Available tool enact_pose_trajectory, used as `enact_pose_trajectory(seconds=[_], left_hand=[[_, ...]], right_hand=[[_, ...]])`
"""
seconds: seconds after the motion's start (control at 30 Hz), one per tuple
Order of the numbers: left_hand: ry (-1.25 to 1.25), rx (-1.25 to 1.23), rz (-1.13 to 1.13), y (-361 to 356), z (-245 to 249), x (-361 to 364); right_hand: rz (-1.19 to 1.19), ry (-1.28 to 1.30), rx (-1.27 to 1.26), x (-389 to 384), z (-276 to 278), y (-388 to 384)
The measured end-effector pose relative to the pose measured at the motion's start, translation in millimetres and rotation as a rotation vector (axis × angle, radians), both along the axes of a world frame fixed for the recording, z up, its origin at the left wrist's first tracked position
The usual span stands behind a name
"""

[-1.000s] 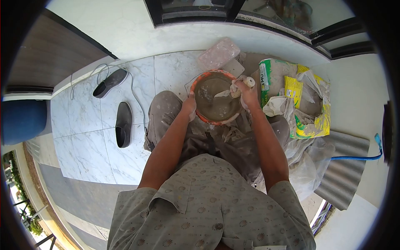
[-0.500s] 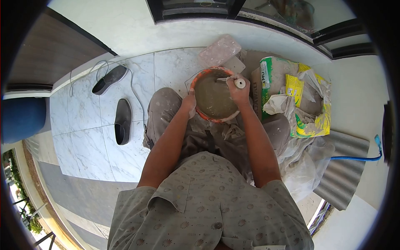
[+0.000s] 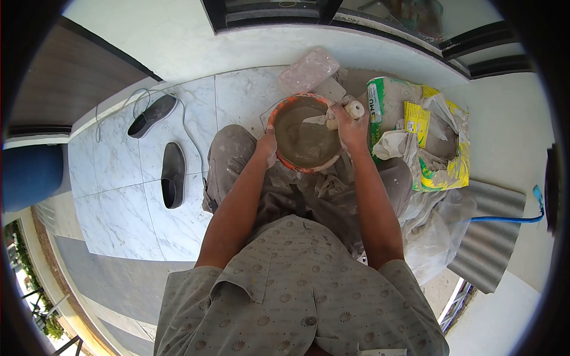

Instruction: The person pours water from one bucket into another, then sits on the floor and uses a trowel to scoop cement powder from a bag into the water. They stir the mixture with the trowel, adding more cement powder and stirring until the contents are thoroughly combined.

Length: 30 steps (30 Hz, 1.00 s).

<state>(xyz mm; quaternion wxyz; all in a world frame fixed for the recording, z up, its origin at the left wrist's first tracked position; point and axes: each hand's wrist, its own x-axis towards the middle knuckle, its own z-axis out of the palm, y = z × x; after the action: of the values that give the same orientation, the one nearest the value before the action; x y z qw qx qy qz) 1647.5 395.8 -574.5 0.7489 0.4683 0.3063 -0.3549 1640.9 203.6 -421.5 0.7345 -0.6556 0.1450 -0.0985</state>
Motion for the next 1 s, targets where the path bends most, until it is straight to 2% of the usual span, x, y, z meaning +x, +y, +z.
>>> enact_pose_trajectory(seconds=[0.07,0.13,0.23,0.33,0.43,0.67,0.77,0.87,0.97,1.0], left_hand=[[-0.016,-0.04,0.005,1.9,-23.3,2.2],[-0.003,-0.018,0.01,0.3,-15.0,1.7],[0.005,-0.005,0.021,-0.9,-5.0,1.7],[0.001,-0.013,0.017,-0.1,-10.7,-0.4],[-0.012,-0.005,0.002,2.2,-11.5,-1.3],[0.001,0.09,-0.03,-0.7,-1.8,0.9],[0.016,0.064,-0.034,-0.5,-5.6,0.9],[0.013,0.016,-0.012,1.7,-19.2,2.7],[0.022,0.014,-0.017,0.3,-1.6,1.0],[0.011,0.009,-0.013,0.0,1.8,0.1]], right_hand=[[0.085,-0.125,-0.134,8.8,3.9,8.3],[0.172,-0.285,-0.307,18.2,-1.1,12.8],[0.238,-0.293,-0.45,24.6,-33.3,8.0],[0.13,-0.249,-0.503,14.8,-79.1,-7.2],[-0.089,-0.092,-0.219,8.8,-85.0,-25.6],[-0.27,0.244,0.073,-19.4,-72.7,-21.4],[-0.315,0.108,0.267,-14.0,-42.9,-20.4],[-0.29,-0.004,0.276,-4.2,-7.4,-21.4],[-0.302,-0.191,0.278,7.7,8.8,-16.7],[-0.298,-0.154,0.208,11.1,1.5,-17.0]])
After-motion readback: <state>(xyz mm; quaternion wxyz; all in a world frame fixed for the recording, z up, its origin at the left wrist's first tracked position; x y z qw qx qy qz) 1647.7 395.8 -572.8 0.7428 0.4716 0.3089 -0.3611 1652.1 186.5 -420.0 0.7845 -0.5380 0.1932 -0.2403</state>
